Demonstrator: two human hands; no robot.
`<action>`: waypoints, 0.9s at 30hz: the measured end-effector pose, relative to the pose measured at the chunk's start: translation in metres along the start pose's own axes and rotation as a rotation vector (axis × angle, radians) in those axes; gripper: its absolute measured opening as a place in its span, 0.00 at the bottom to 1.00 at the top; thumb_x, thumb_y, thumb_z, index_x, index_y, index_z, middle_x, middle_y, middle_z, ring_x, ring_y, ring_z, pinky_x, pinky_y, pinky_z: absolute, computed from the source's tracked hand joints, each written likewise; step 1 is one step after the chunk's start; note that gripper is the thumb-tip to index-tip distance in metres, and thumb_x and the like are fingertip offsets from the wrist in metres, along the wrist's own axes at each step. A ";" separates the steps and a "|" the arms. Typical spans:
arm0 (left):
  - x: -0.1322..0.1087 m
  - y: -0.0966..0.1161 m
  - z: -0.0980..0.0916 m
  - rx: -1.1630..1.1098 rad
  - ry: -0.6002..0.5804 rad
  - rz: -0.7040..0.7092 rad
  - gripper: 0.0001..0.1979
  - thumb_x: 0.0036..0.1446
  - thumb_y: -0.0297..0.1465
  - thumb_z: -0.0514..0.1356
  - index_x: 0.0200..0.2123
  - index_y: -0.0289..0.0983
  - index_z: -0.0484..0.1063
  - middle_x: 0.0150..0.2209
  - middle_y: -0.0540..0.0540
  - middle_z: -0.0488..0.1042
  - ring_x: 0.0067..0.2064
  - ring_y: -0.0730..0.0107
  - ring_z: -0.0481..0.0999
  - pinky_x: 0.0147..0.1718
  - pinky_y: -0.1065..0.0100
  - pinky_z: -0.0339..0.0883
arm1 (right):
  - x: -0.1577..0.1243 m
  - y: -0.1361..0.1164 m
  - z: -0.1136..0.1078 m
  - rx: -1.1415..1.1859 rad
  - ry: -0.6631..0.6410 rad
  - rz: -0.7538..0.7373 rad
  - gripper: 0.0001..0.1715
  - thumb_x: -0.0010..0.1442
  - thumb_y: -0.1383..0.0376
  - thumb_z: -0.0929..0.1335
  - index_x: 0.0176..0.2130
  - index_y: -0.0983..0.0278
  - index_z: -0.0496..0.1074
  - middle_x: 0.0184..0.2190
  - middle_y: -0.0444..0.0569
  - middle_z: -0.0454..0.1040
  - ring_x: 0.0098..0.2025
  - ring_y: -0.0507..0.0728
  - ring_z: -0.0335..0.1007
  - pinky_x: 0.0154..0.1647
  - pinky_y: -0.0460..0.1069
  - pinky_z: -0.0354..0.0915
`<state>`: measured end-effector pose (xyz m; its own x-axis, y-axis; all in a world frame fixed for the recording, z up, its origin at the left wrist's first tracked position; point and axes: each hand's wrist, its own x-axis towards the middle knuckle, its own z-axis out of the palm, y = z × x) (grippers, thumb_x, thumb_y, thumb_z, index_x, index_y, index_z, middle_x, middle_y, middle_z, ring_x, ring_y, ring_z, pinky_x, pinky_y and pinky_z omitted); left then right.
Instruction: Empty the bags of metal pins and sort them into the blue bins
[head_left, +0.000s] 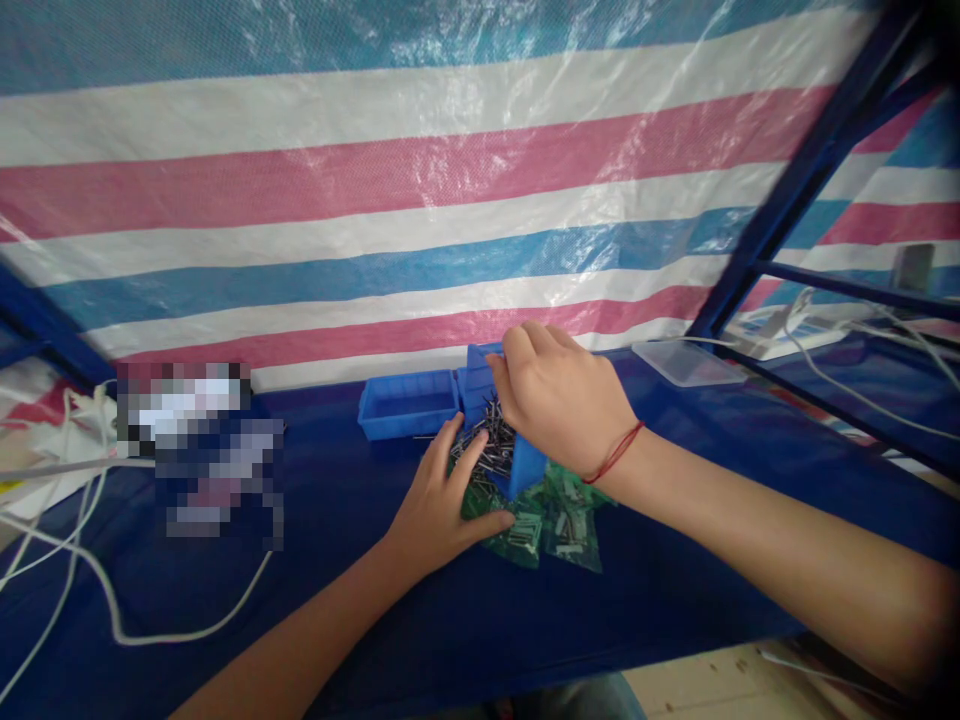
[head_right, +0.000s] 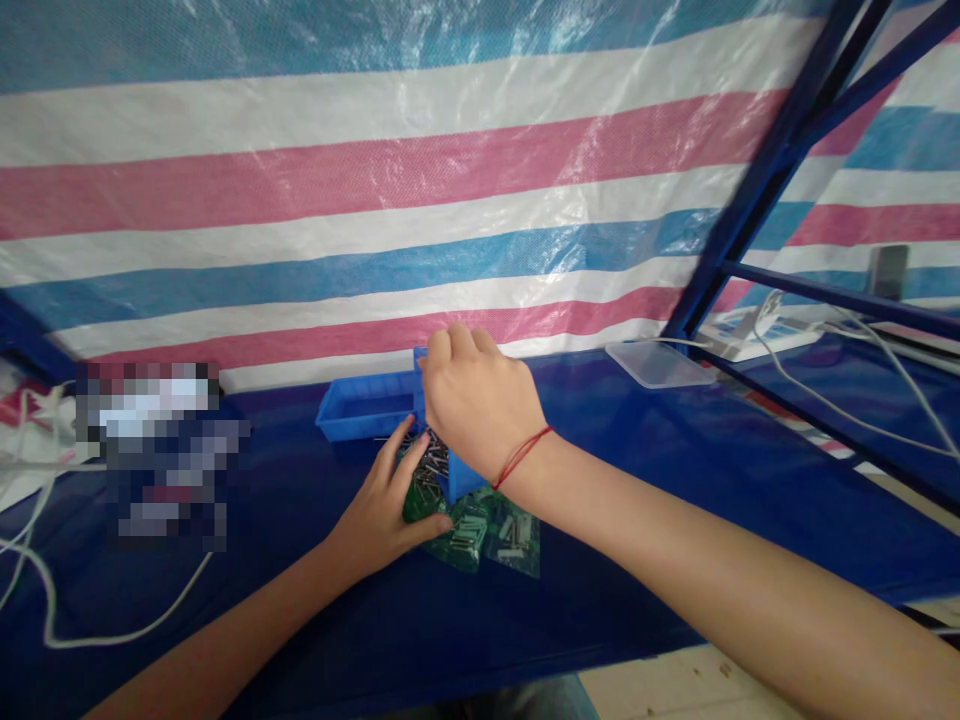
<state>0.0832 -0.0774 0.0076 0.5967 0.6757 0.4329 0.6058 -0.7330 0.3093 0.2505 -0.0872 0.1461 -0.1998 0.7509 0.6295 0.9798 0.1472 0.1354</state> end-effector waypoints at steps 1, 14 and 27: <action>0.001 0.000 0.000 0.010 0.003 0.013 0.43 0.54 0.52 0.57 0.65 0.39 0.45 0.68 0.35 0.36 0.68 0.47 0.42 0.63 0.48 0.47 | 0.001 -0.003 -0.001 -0.009 0.012 -0.025 0.13 0.65 0.65 0.55 0.36 0.67 0.65 0.34 0.54 0.70 0.34 0.59 0.66 0.21 0.49 0.46; 0.003 0.006 -0.002 0.030 -0.016 -0.054 0.27 0.62 0.45 0.52 0.61 0.41 0.58 0.63 0.38 0.54 0.64 0.52 0.55 0.60 0.49 0.53 | 0.005 -0.002 -0.008 -0.117 -0.008 -0.134 0.11 0.60 0.72 0.57 0.36 0.68 0.66 0.34 0.55 0.69 0.37 0.60 0.63 0.22 0.49 0.47; 0.028 0.021 0.002 0.143 -0.025 -0.036 0.20 0.62 0.43 0.51 0.57 0.49 0.65 0.59 0.42 0.61 0.61 0.50 0.58 0.57 0.46 0.55 | 0.004 0.025 -0.024 -0.170 -0.021 -0.182 0.13 0.62 0.70 0.56 0.35 0.65 0.67 0.34 0.56 0.69 0.38 0.62 0.63 0.28 0.51 0.54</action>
<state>0.1133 -0.0736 0.0247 0.5855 0.7041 0.4018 0.6943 -0.6913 0.1999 0.2745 -0.0961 0.1706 -0.3705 0.7356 0.5671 0.9118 0.1717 0.3730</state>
